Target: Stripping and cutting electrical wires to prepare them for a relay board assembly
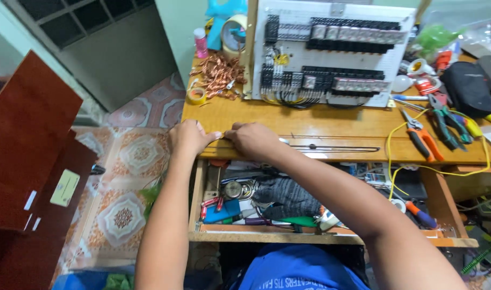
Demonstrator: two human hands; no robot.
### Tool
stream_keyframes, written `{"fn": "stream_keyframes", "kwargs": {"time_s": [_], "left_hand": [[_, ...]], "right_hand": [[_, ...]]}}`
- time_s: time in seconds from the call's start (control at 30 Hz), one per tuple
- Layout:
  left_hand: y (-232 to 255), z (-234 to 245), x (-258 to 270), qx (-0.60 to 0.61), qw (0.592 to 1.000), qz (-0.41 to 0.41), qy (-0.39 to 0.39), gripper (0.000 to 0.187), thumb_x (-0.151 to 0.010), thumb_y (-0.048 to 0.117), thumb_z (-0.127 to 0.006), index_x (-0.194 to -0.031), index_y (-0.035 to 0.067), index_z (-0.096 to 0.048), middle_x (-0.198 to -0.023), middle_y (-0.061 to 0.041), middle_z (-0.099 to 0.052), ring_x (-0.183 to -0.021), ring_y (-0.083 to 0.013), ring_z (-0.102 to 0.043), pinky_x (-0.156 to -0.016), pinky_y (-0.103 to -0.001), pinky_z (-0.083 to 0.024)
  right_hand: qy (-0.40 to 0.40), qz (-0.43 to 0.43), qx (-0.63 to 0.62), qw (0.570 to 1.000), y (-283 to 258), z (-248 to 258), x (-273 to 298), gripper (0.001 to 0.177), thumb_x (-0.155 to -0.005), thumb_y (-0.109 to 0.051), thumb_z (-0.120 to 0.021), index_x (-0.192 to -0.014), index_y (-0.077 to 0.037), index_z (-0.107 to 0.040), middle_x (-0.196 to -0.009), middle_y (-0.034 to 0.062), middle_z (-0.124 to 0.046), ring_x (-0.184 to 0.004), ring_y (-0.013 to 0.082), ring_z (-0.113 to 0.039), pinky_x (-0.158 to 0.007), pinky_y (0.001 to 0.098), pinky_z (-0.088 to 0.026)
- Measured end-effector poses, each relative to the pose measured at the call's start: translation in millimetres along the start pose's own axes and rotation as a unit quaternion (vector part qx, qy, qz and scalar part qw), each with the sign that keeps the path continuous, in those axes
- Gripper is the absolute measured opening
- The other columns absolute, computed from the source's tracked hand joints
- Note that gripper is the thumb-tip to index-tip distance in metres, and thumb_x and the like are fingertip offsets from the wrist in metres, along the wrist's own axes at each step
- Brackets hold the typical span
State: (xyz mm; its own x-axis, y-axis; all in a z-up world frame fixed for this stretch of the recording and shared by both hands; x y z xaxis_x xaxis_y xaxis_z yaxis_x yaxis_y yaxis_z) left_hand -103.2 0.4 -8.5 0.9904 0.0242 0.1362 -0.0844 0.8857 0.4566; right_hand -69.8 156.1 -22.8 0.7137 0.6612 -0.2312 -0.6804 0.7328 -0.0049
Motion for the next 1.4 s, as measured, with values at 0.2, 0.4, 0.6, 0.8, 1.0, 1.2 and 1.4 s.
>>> {"fn": "stream_keyframes", "kwargs": {"time_s": [0.2, 0.4, 0.6, 0.8, 1.0, 1.2, 1.4], "left_hand": [[0.7, 0.8, 0.6, 0.014, 1.0, 0.001, 0.003, 0.041, -0.07, 0.052, -0.088, -0.068, 0.014, -0.073, -0.082, -0.015, -0.076, -0.097, -0.0366, -0.074, -0.076, -0.043, -0.06], [0.0, -3.2, -5.1, 0.026, 1.0, 0.003, 0.014, 0.041, -0.069, 0.049, -0.09, -0.066, 0.013, -0.072, -0.075, -0.013, -0.074, -0.089, -0.0356, -0.075, -0.07, -0.041, -0.06], [-2.1, -13.1, -13.6, 0.011, 1.0, -0.011, 0.004, 0.041, -0.068, 0.049, -0.091, -0.071, 0.011, -0.075, -0.091, -0.018, -0.076, -0.1, -0.0388, -0.073, -0.076, -0.045, -0.06], [-5.5, -14.7, -18.1, -0.001, 0.999, -0.03, 0.026, 0.046, -0.065, 0.05, -0.092, -0.074, 0.008, -0.075, -0.098, -0.023, -0.076, -0.104, -0.0426, -0.072, -0.083, -0.05, -0.06], [3.3, -0.4, -1.7, -0.042, 0.999, -0.024, 0.002, 0.049, -0.067, 0.055, -0.09, -0.073, 0.009, -0.075, -0.097, -0.019, -0.076, -0.105, -0.0407, -0.072, -0.087, -0.048, -0.059], [-2.3, -7.6, -13.1, -0.036, 0.999, -0.027, 0.006, 0.049, -0.066, 0.057, -0.091, -0.07, 0.01, -0.074, -0.094, -0.019, -0.076, -0.102, -0.0403, -0.073, -0.086, -0.048, -0.059], [-4.3, -13.5, -20.3, -0.03, 0.999, -0.031, 0.0, 0.05, -0.068, 0.056, -0.09, -0.071, 0.009, -0.073, -0.095, -0.019, -0.076, -0.103, -0.0411, -0.072, -0.087, -0.048, -0.059]], "right_hand": [[-0.024, -0.019, -0.022, 0.999, -5.3, 18.2, -1.6, 0.02, -0.091, -0.022, -0.048, -0.092, -0.018, -0.068, -0.087, 0.0038, -0.068, -0.076, 0.0305, -0.075, -0.063, 0.0427, -0.06], [-0.021, -0.02, -0.013, 0.999, -5.3, 15.6, -1.3, 0.02, -0.091, -0.022, -0.05, -0.094, -0.015, -0.068, -0.088, 0.0067, -0.069, -0.075, 0.0338, -0.074, -0.061, 0.0467, -0.06], [0.01, -0.008, 0.028, 1.0, -6.8, 10.4, 4.4, 0.019, -0.091, -0.023, -0.052, -0.098, -0.017, -0.069, -0.087, 0.0065, -0.069, -0.068, 0.0353, -0.074, -0.06, 0.0474, -0.06], [-0.005, -0.005, 0.008, 1.0, -10.0, 20.0, 4.8, 0.02, -0.094, -0.023, -0.049, -0.098, -0.017, -0.068, -0.088, 0.0057, -0.067, -0.071, 0.0352, -0.074, -0.061, 0.047, -0.059], [-0.032, -0.03, 0.002, 0.999, -2.2, 10.2, 1.9, 0.023, -0.094, -0.025, -0.05, -0.098, -0.018, -0.072, -0.089, 0.0017, -0.067, -0.074, 0.0328, -0.075, -0.063, 0.044, -0.061], [-0.025, -0.016, 0.005, 1.0, 1.6, 7.0, 0.0, 0.019, -0.092, -0.024, -0.052, -0.092, -0.021, -0.07, -0.087, -0.0001, -0.067, -0.075, 0.0304, -0.075, -0.063, 0.0441, -0.061], [-0.041, -0.021, 0.004, 0.999, 9.9, 0.5, 7.3, 0.018, -0.093, -0.027, -0.052, -0.096, -0.022, -0.069, -0.089, 0.0009, -0.067, -0.08, 0.0298, -0.075, -0.065, 0.0473, -0.061]]}}
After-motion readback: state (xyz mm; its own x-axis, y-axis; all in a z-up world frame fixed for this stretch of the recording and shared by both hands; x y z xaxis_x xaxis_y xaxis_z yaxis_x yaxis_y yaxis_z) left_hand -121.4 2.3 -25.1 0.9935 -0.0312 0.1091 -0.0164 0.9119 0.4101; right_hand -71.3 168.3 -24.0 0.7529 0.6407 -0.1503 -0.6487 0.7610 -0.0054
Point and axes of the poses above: each hand's wrist, its own x-axis away from the middle knuckle, its own z-axis out of the back of the hand, y = z × x, the point moved 9 cm from there along -x, towards the middle knuckle
